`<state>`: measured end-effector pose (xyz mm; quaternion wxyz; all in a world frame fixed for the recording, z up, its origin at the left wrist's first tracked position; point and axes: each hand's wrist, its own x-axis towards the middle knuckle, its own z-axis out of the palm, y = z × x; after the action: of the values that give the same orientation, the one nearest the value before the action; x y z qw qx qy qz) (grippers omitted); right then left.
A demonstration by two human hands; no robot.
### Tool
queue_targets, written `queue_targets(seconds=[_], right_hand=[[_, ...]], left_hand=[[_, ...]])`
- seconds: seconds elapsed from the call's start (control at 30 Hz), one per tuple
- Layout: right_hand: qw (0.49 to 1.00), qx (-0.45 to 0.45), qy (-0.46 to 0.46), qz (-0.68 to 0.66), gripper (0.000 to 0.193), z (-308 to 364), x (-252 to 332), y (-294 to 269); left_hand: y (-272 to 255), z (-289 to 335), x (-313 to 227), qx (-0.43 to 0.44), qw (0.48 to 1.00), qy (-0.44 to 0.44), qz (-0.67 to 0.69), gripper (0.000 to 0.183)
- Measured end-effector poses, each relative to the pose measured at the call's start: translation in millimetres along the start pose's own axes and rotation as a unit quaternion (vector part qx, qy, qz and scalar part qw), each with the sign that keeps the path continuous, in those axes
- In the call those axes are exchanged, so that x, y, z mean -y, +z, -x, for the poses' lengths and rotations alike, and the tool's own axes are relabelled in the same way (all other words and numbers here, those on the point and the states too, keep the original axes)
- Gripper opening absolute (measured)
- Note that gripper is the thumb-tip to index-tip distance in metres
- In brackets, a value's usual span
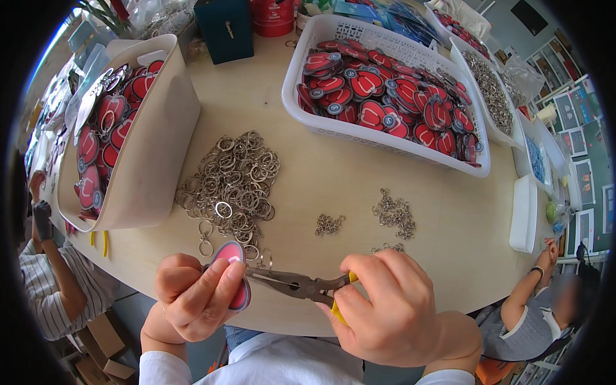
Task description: The person uses pliers to attach split rings and key rings to heart-shaped keychain tags. They repeatedly open and close split rings, connect them to the tags, and place finished keychains into a container. The workspace includes bins of tags, piles of rings, and tools on a table.
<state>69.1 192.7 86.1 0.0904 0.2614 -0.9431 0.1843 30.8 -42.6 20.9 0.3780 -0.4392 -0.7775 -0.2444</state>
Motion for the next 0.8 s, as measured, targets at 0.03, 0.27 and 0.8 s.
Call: queue_targets(seconds=[0.03,0.27,0.8], right_hand=[[1.000,0.001,0.002,-0.001,0.025,0.1,-0.2,0.3],[1.000,-0.007,-0.002,0.018,0.024,0.2,1.3,-1.6],[0.999,-0.044,-0.017,0.025,0.020,3.0,-3.7,7.6]], left_hand=[[2.0,0.7,-0.5,-0.010,1.000,0.000,-0.007,0.046],[3.0,-0.2,1.8,-0.013,1.000,0.005,-0.005,0.048],[9.5,-3.7,5.7,-0.048,0.996,-0.036,0.067,0.053]])
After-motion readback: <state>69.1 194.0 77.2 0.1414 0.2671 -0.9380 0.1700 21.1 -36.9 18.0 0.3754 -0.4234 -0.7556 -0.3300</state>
